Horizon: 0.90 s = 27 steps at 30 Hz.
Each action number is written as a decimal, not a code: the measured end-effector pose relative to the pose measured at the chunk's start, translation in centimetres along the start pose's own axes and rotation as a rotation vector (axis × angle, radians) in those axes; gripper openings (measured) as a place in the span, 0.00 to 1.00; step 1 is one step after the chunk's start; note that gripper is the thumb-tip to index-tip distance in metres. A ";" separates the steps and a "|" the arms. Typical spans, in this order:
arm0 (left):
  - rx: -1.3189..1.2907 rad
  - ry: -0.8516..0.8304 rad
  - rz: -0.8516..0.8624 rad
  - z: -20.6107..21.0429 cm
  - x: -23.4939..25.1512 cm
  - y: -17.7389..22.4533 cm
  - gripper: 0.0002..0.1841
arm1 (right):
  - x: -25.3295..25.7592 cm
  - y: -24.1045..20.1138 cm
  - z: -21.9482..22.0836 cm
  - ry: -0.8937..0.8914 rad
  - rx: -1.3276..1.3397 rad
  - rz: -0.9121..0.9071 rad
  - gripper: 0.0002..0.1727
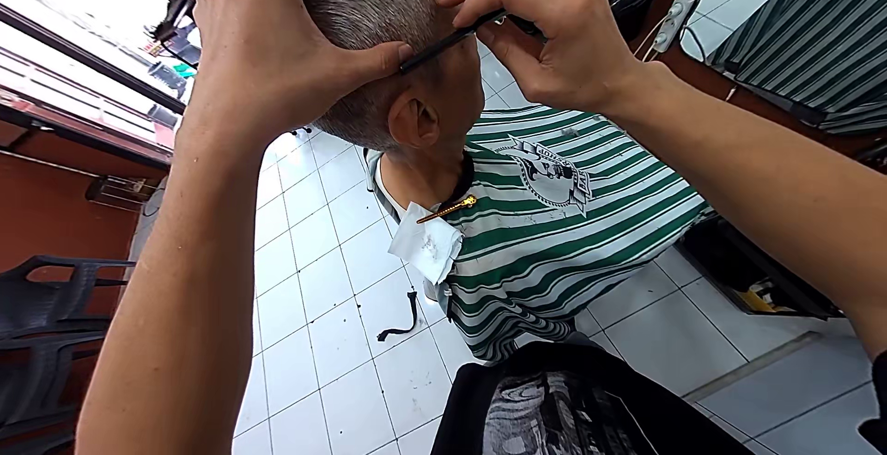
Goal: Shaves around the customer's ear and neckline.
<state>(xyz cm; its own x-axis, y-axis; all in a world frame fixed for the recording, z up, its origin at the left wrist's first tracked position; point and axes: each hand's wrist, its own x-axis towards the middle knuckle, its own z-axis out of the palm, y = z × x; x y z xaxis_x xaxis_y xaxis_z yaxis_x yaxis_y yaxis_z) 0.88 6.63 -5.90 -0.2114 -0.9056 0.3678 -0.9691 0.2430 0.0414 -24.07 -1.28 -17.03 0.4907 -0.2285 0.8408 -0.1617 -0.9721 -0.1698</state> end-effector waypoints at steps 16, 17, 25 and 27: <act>-0.004 0.003 0.002 -0.1 -0.1 0.1 0.48 | -0.1 0.3 0.2 0.009 0.019 -0.016 0.12; -0.003 0.001 0.003 -0.1 -0.1 0.1 0.48 | -0.2 0.4 0.2 0.010 0.019 -0.015 0.12; 0.002 0.005 0.002 -0.1 -0.1 0.0 0.48 | -0.2 0.3 0.4 0.019 0.024 -0.008 0.12; 0.005 0.001 0.001 -0.1 -0.2 0.0 0.48 | -0.3 0.3 0.4 0.019 0.024 -0.007 0.12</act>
<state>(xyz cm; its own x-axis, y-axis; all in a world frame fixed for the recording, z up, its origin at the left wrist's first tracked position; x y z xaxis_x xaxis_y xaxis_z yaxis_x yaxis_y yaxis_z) 0.88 6.81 -5.87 -0.2121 -0.9052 0.3683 -0.9696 0.2421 0.0366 -23.89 -1.55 -17.52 0.4755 -0.2212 0.8514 -0.1379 -0.9746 -0.1762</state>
